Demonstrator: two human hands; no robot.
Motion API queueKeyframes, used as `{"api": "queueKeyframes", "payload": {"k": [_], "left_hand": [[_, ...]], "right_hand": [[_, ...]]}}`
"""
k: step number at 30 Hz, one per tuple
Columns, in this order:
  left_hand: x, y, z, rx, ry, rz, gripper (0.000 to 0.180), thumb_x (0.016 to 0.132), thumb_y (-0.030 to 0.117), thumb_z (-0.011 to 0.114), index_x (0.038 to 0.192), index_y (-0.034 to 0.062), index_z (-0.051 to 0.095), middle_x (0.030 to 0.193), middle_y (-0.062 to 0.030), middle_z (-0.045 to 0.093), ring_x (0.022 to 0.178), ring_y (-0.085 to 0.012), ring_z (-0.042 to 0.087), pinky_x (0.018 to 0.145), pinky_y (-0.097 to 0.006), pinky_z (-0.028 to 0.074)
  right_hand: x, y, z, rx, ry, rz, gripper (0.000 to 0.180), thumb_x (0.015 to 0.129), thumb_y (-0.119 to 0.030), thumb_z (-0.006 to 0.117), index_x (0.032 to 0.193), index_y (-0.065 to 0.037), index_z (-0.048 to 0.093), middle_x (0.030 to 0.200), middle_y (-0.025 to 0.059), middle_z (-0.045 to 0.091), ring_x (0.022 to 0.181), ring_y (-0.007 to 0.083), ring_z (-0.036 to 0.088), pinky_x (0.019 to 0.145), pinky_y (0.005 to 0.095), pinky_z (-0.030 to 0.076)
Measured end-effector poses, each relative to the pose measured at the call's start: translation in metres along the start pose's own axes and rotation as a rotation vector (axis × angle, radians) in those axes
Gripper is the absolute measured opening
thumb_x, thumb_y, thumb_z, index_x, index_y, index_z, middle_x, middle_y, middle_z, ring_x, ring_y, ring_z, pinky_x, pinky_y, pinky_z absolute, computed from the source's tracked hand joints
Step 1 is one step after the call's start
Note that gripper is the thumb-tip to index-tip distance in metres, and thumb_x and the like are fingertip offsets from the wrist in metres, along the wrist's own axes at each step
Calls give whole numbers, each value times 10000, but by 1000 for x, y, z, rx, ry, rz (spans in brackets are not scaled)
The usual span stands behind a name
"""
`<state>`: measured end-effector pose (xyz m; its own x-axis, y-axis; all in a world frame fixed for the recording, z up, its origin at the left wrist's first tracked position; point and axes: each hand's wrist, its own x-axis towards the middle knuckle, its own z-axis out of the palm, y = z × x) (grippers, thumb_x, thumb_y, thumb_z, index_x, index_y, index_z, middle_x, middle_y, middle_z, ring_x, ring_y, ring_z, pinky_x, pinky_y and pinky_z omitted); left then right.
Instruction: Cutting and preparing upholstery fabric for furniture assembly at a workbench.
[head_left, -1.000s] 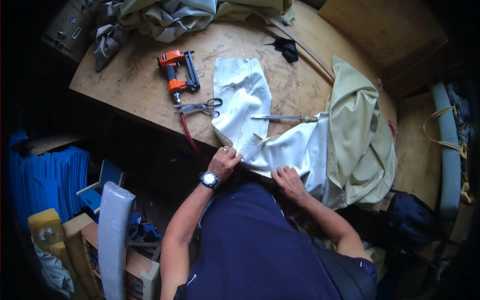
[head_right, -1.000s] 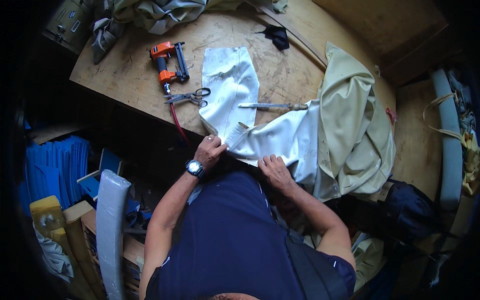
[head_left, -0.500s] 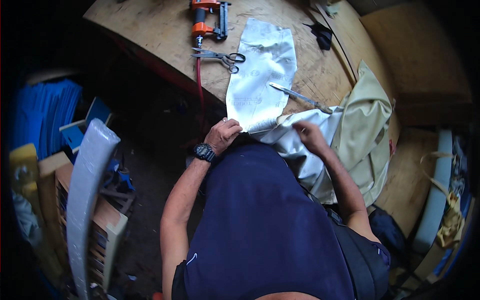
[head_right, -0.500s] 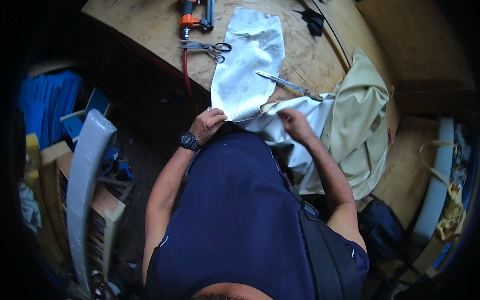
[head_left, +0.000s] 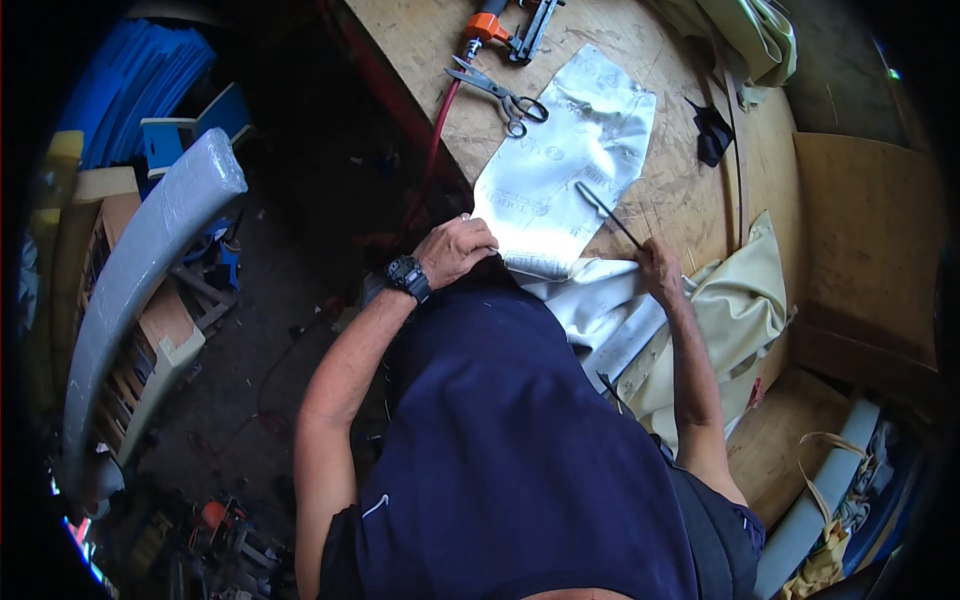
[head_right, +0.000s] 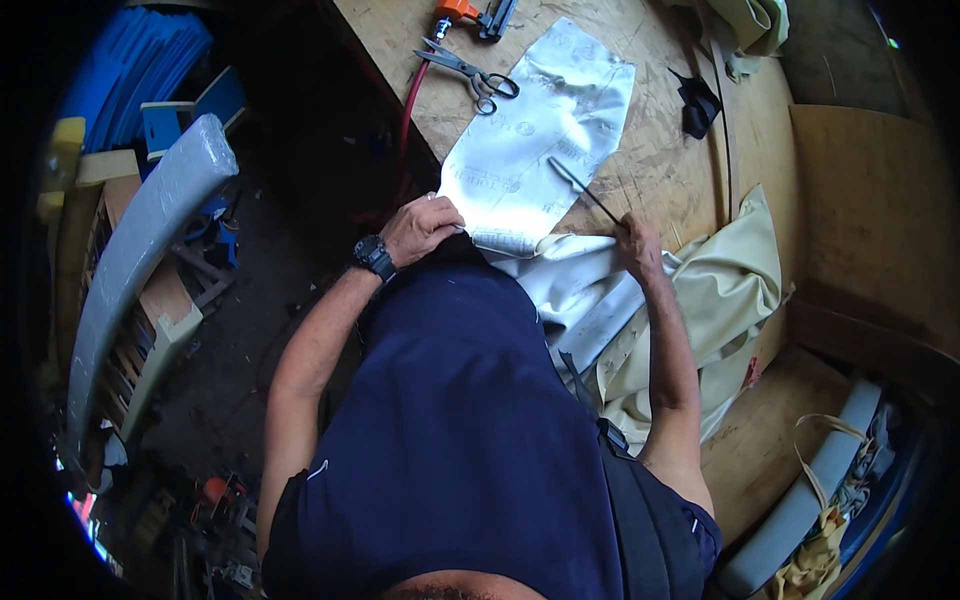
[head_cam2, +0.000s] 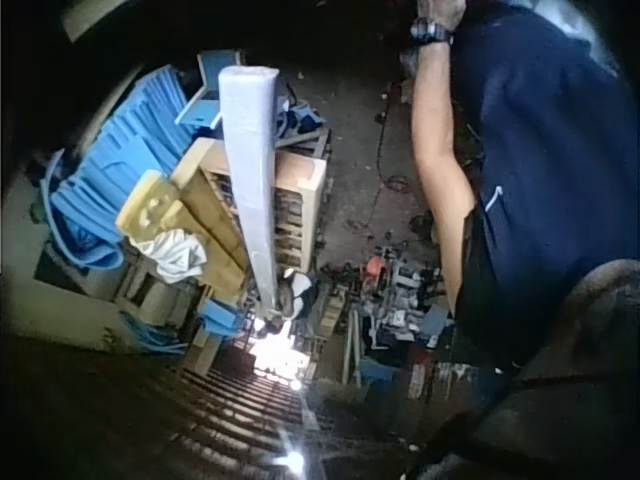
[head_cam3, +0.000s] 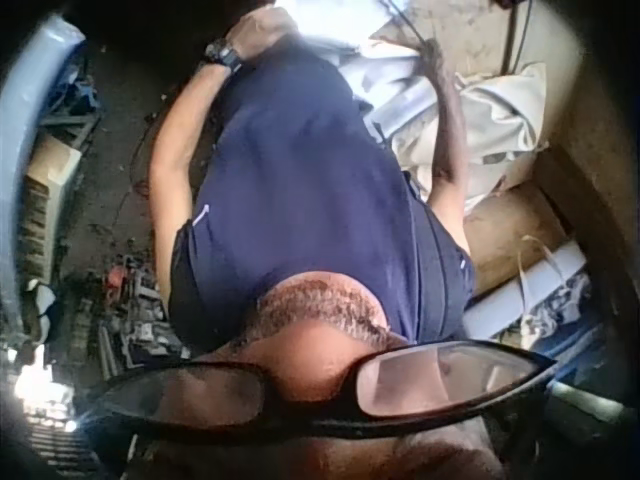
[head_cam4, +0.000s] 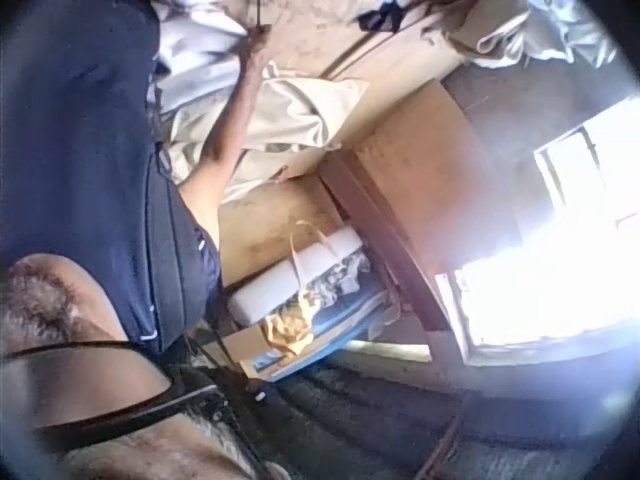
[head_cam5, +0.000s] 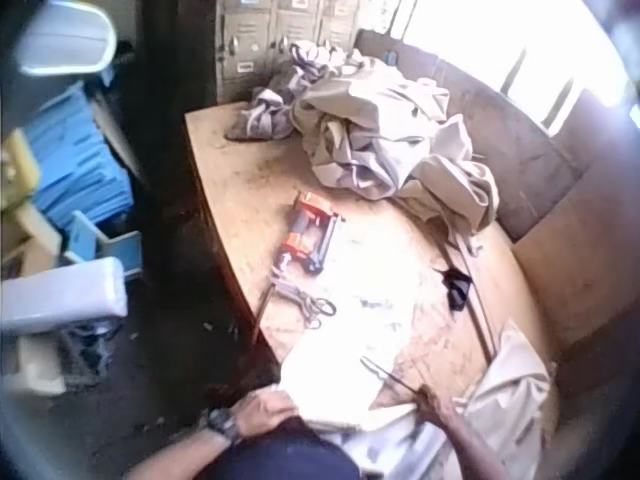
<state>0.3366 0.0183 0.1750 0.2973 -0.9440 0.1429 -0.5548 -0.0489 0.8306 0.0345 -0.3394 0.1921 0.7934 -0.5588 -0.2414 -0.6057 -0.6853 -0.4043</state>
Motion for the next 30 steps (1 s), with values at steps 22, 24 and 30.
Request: {"api": "queueKeyframes", "payload": {"k": [22, 24, 30], "left_hand": [[61, 32, -22, 144, -376, -225, 180, 938, 250, 731, 980, 85, 788, 985, -101, 760, 986, -308, 723, 877, -450, 568], [60, 36, -22, 150, -369, -221, 180, 938, 252, 730, 979, 87, 788, 987, -100, 759, 985, -309, 722, 876, -451, 567], [58, 35, -22, 148, -350, -228, 189, 938, 271, 725, 986, 102, 795, 1009, -97, 766, 993, -315, 727, 883, -460, 571]], "right_hand": [[-21, -194, -27, -197, -292, -687, 371, 985, -96, 592, 1350, -120, 656, 973, 120, 604, 848, 324, 629, 742, 440, 514], [-19, -190, -14, -207, -265, -696, 391, 984, -98, 597, 1371, -122, 651, 972, 125, 601, 841, 322, 621, 743, 435, 513], [-29, -184, 10, -178, -207, -555, 299, 948, -89, 613, 1244, -93, 658, 967, 128, 603, 840, 313, 654, 716, 448, 535]]}}
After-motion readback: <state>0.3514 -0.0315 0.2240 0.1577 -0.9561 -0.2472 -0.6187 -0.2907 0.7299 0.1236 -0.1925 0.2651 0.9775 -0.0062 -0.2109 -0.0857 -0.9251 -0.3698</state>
